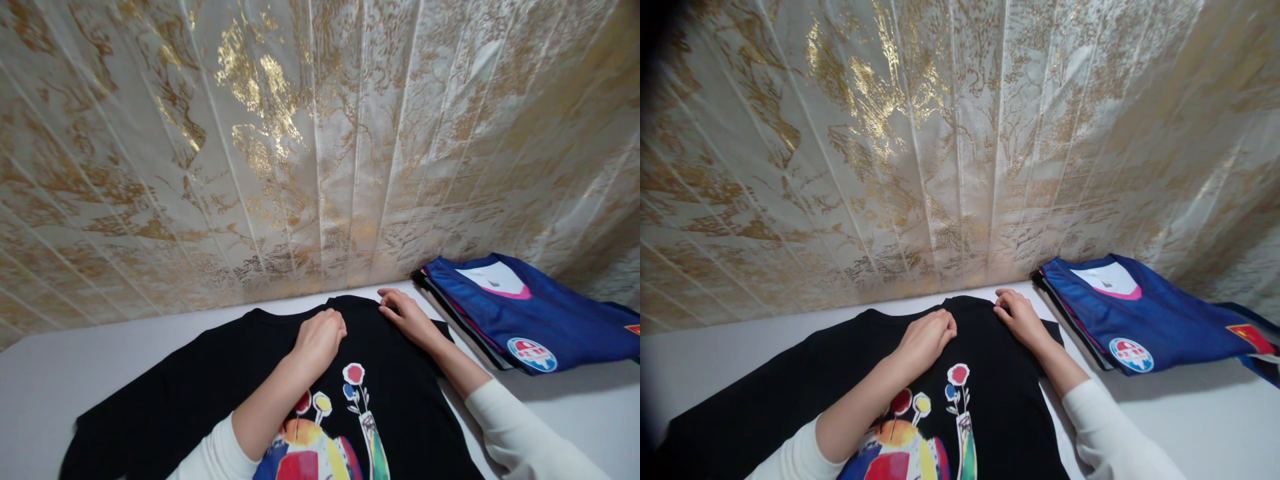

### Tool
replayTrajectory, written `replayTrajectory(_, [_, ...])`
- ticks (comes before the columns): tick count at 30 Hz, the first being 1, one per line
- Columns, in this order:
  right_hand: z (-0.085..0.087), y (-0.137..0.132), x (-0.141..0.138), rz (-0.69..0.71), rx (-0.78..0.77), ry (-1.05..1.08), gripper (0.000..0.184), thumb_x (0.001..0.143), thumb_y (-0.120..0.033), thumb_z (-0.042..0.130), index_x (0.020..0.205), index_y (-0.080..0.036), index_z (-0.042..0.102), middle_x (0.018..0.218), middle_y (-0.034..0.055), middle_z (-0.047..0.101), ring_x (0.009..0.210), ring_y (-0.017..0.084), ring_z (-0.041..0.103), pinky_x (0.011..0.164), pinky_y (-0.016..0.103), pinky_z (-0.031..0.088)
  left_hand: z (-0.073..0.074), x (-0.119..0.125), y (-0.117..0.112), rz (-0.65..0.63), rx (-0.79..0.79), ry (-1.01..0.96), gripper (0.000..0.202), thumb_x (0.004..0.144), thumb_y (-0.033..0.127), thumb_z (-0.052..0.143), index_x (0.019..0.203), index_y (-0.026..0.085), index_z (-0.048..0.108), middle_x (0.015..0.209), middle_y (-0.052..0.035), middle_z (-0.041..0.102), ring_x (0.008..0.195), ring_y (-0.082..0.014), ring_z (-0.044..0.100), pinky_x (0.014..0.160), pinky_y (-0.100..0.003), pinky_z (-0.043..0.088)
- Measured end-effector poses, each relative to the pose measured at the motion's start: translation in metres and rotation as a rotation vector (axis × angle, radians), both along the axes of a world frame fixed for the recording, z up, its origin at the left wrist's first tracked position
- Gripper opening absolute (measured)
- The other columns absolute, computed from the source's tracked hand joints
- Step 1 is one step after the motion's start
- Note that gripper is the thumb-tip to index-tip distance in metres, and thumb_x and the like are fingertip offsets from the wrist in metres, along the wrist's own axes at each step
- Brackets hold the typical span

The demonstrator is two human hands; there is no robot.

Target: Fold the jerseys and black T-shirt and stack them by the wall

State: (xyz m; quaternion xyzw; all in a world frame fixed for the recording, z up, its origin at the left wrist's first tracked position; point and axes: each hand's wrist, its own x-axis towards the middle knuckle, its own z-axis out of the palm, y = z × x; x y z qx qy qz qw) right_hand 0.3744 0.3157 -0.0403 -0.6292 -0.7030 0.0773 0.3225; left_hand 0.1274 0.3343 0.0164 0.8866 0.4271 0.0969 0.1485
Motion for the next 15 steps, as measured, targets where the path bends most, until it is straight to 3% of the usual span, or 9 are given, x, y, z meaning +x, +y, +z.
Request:
replayTrajectory(6, [-0.001, 0.000, 0.001, -0.002, -0.002, 0.006, 0.014, 0.086, -0.033, 0.049, 0.078, -0.023, 0.055, 0.118, 0.0120, 0.061, 0.109, 0.027, 0.056, 0.094, 0.045, 0.040, 0.008, -0.026, 0.028, 0.167, 0.052, -0.057, 0.014, 0.093, 0.019, 0.046, 0.090, 0.018, 0.060, 0.096, -0.0054, 0.065, 0.092, -0.0210, 0.061, 0.078, -0.029, 0.041])
replayTrajectory(10, [-0.001, 0.000, 0.000, -0.003, -0.002, 0.004, 0.014, 0.086, -0.033, 0.049, 0.078, -0.022, 0.055, 0.118, 0.0122, 0.061, 0.109, 0.027, 0.056, 0.094, 0.046, 0.040, 0.009, -0.027, 0.028, 0.149, 0.036, -0.085, 0.013, 0.093, 0.020, 0.049, 0.087, 0.020, 0.061, 0.094, -0.0030, 0.066, 0.089, -0.0194, 0.062, 0.076, -0.027, 0.041])
replayTrajectory(15, [-0.001, 0.000, 0.000, -0.004, 0.005, 0.001, 0.015, 0.086, -0.033, 0.050, 0.078, -0.022, 0.055, 0.118, 0.0121, 0.061, 0.108, 0.027, 0.056, 0.094, 0.045, 0.040, 0.006, -0.010, 0.016, 0.078, 0.011, -0.113, 0.011, 0.092, 0.020, 0.051, 0.088, 0.020, 0.061, 0.093, -0.0009, 0.067, 0.087, -0.0171, 0.062, 0.074, -0.025, 0.042])
